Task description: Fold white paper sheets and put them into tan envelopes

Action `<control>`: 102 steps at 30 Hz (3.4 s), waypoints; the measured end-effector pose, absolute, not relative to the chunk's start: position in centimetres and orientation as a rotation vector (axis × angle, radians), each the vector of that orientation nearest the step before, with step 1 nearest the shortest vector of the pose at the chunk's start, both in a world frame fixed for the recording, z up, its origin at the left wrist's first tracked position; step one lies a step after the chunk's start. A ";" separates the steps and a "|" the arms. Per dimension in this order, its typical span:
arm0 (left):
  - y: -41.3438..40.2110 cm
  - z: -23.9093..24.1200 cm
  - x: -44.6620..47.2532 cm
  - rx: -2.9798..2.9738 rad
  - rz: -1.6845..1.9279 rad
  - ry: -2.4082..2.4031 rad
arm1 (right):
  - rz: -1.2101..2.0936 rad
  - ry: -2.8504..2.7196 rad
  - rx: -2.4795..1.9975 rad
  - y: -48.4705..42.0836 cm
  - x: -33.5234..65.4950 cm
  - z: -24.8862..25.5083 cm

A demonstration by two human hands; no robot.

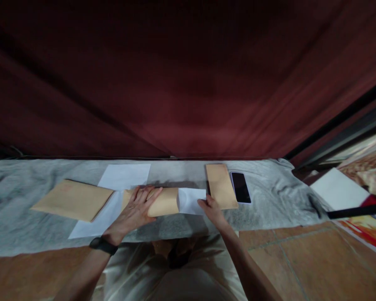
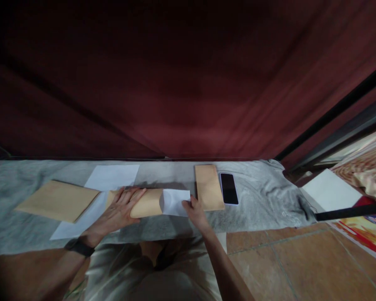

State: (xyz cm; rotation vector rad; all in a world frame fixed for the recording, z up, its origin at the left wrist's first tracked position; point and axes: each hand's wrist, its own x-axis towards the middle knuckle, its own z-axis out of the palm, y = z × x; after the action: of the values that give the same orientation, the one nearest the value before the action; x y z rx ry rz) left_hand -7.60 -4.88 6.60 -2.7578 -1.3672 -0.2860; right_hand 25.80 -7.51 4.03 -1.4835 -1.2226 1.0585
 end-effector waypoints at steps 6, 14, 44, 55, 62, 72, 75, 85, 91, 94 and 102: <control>-4.8 6.6 -7.0 -2.765 -0.292 -1.335 | 1.123 -1.095 -1.483 -7.6 26.3 3.0; -4.6 6.0 -5.9 -2.821 -0.314 -1.307 | 1.056 -1.230 -1.463 -7.8 24.0 2.4; -9.0 5.2 -3.2 -2.729 -1.132 -1.868 | 1.114 -0.985 -1.523 -7.4 20.6 0.2; -14.2 3.7 5.4 -0.621 -3.155 -3.408 | 1.121 -0.931 -1.474 -8.5 19.3 1.3; -12.2 3.8 7.2 -0.195 -3.426 -3.121 | 1.103 -0.930 -1.469 -9.0 19.3 1.3; -11.9 3.9 6.5 -0.272 -3.377 -3.161 | 1.043 -0.964 -1.542 -9.2 19.2 1.7; -11.4 4.0 6.2 -0.362 -3.354 -3.178 | 1.044 -0.963 -1.536 -9.1 19.2 1.7; -10.2 4.5 5.6 -0.518 -3.303 -3.219 | 1.122 -0.886 -1.508 -8.8 19.6 1.2; -10.0 4.3 5.4 -0.569 -3.189 -3.327 | 1.172 -0.853 -1.534 -8.5 20.1 1.0; -9.9 4.1 5.2 -0.608 -3.176 -3.339 | 1.204 -0.845 -1.512 -8.5 20.2 0.8; -9.4 3.5 5.0 -0.623 -3.042 -3.427 | 1.215 -0.807 -1.521 -8.4 20.2 0.9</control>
State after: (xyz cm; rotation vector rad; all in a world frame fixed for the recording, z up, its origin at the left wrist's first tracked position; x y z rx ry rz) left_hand 4.98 -9.35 3.52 -0.6234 -3.4267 -3.0421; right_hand 20.17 -8.43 0.85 -1.5210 -0.8073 1.2149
